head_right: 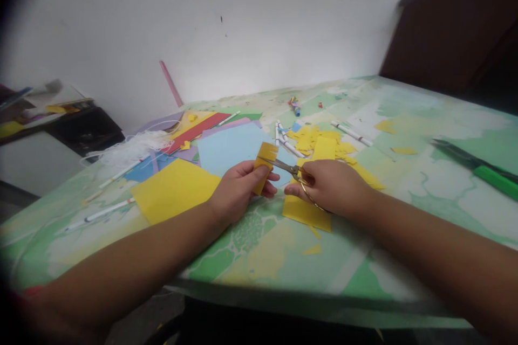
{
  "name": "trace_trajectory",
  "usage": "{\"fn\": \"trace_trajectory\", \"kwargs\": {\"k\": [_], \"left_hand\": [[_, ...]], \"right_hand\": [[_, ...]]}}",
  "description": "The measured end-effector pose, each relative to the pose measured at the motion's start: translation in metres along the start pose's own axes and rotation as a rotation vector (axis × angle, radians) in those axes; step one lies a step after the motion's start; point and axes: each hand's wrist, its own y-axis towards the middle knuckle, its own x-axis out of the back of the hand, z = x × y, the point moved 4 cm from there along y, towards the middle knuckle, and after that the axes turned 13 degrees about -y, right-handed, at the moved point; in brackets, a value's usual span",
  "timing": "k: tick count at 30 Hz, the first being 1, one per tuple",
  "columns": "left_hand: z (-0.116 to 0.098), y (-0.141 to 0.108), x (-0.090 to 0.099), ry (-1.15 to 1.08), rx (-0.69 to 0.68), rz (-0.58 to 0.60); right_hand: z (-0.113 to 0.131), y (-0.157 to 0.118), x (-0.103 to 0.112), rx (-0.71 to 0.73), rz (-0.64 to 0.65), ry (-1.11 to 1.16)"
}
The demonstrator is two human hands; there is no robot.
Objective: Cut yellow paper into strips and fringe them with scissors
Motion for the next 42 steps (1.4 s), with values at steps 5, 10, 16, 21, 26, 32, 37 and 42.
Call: {"fn": "trace_trajectory", "kwargs": {"k": [5,10,16,21,26,32,37,42], "left_hand": [[-0.0021,0.0004,-0.0012,-0.046,-0.028,-0.029],[-0.005,-0.0016,-0.004,0.038,-0.07,-0.052],[-0.0053,-0.0042,-0.0085,0.11,-0.076,0.012],[-0.0044,-0.0043,-0.0087,0.099,-0.065,0.022],[-0.0037,-0.0041,-0.0098,0.105,-0.072,0.021],[-0.0055,-0.0052,-0.0094,0.145,-0.087,-0.007],[-0.0058,-0.0055,-0.0075,0.162,-0.093,0.005],[-0.0043,-0.0052,-0.005,0.106,-0.072,-0.015]], "right_hand": [[0.0022,-0.0017,0.0026,0.025,0.0,0.055],[0.009,-0.0034,0.0045,0.064,-0.029,0.075],[0.0094,-0.0055,0.0031,0.08,-0.002,0.115],[0.0088,-0.0063,0.0024,0.1,0.021,0.154],[0.008,-0.0057,0.0019,0.098,0.029,0.156],[0.0074,-0.0051,0.0037,0.065,0.016,0.13],[0.0071,-0.0054,0.0054,0.058,0.005,0.104],[0.0089,-0.0064,0.0067,0.062,0.021,0.108]]}}
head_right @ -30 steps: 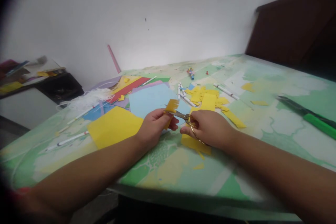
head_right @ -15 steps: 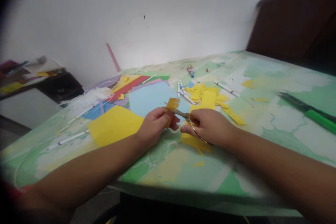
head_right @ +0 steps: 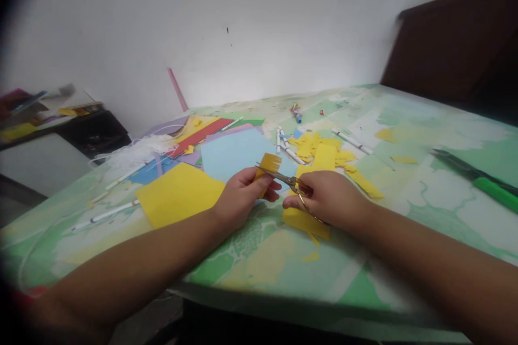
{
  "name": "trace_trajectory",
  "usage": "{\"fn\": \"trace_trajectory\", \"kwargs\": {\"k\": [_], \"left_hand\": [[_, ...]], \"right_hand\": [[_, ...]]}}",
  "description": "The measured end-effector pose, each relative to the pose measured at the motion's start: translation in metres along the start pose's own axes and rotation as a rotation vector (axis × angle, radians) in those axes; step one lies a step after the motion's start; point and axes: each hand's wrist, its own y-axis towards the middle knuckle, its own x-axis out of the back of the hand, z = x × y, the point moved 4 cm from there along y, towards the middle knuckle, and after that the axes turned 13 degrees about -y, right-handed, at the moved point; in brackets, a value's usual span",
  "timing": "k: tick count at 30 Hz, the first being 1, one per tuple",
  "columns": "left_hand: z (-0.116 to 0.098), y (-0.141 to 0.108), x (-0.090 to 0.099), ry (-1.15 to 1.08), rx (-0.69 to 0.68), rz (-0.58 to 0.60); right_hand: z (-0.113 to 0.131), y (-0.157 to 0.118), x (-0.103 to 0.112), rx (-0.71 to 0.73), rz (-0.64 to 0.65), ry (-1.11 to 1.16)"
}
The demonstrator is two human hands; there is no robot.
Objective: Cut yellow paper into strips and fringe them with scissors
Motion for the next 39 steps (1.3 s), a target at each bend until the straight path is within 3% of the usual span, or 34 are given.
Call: {"fn": "trace_trajectory", "kwargs": {"k": [10,39], "left_hand": [[0.0051,0.0029,0.0019,-0.063,0.097,-0.043],[-0.0011,0.0003,-0.0043,0.104,0.011,0.009]], "right_hand": [[-0.0074,0.0036,-0.0057,0.014,-0.003,-0.005],[-0.001,0.0018,-0.0038,0.063,0.025,0.02]]}}
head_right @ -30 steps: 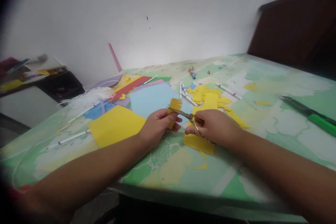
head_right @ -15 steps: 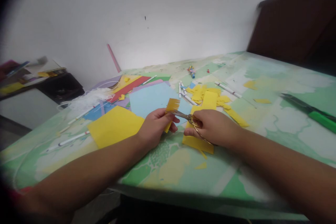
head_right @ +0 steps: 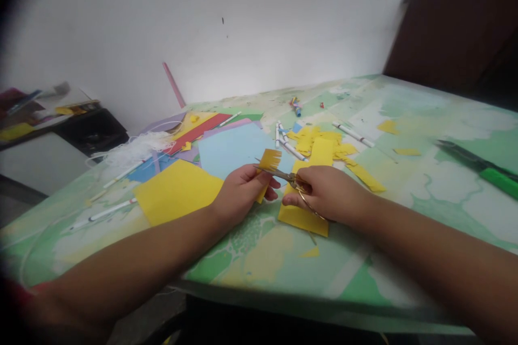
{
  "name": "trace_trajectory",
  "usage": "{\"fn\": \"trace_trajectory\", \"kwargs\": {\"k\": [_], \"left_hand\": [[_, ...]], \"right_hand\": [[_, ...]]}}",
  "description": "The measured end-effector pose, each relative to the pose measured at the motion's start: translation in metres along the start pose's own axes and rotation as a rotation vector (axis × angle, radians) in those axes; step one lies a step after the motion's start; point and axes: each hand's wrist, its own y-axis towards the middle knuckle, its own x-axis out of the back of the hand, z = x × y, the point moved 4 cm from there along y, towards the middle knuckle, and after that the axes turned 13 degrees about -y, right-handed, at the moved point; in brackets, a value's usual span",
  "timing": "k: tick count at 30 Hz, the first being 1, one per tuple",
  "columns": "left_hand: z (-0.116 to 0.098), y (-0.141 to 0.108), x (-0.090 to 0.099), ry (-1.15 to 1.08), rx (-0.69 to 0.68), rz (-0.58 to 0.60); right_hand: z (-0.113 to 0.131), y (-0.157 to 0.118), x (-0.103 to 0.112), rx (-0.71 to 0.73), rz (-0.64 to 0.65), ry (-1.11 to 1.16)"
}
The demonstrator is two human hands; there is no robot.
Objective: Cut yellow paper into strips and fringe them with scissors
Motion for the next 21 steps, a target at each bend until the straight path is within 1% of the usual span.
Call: {"fn": "trace_trajectory", "kwargs": {"k": [9,17,21], "left_hand": [[0.0003,0.0001,0.0005,-0.024,0.001,-0.003],[0.0071,0.0023,-0.0007,-0.163,0.064,-0.018],[0.0064,0.0029,0.0006,-0.183,0.058,-0.031]], "right_hand": [[-0.0034,-0.0004,0.0001,-0.03,-0.016,0.004],[-0.0055,0.0012,-0.0005,-0.057,-0.031,-0.045],[-0.0073,0.0022,-0.002,-0.073,-0.024,-0.087]]}}
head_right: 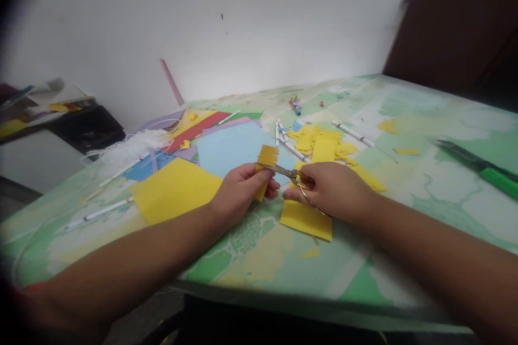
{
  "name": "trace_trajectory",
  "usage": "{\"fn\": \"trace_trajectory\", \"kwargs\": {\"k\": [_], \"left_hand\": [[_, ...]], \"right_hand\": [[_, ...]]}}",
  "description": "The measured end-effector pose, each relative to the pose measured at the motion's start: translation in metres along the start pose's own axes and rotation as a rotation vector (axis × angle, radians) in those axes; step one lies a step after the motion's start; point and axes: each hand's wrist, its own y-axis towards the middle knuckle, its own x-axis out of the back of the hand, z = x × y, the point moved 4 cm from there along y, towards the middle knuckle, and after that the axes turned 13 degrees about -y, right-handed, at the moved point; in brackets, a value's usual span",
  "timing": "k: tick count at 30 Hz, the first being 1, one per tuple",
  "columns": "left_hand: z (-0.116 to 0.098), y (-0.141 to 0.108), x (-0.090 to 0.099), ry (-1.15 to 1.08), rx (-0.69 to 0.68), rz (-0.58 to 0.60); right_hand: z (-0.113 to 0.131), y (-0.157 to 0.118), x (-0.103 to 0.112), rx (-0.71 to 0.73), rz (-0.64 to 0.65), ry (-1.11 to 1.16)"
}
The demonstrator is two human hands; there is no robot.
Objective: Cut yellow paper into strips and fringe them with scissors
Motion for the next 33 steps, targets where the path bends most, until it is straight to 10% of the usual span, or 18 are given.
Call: {"fn": "trace_trajectory", "kwargs": {"k": [33], "left_hand": [[-0.0043,-0.0023,-0.0001,0.124,-0.079,0.048]], "right_hand": [[0.0045,-0.0031,0.0004,0.103,0.024,0.07]]}}
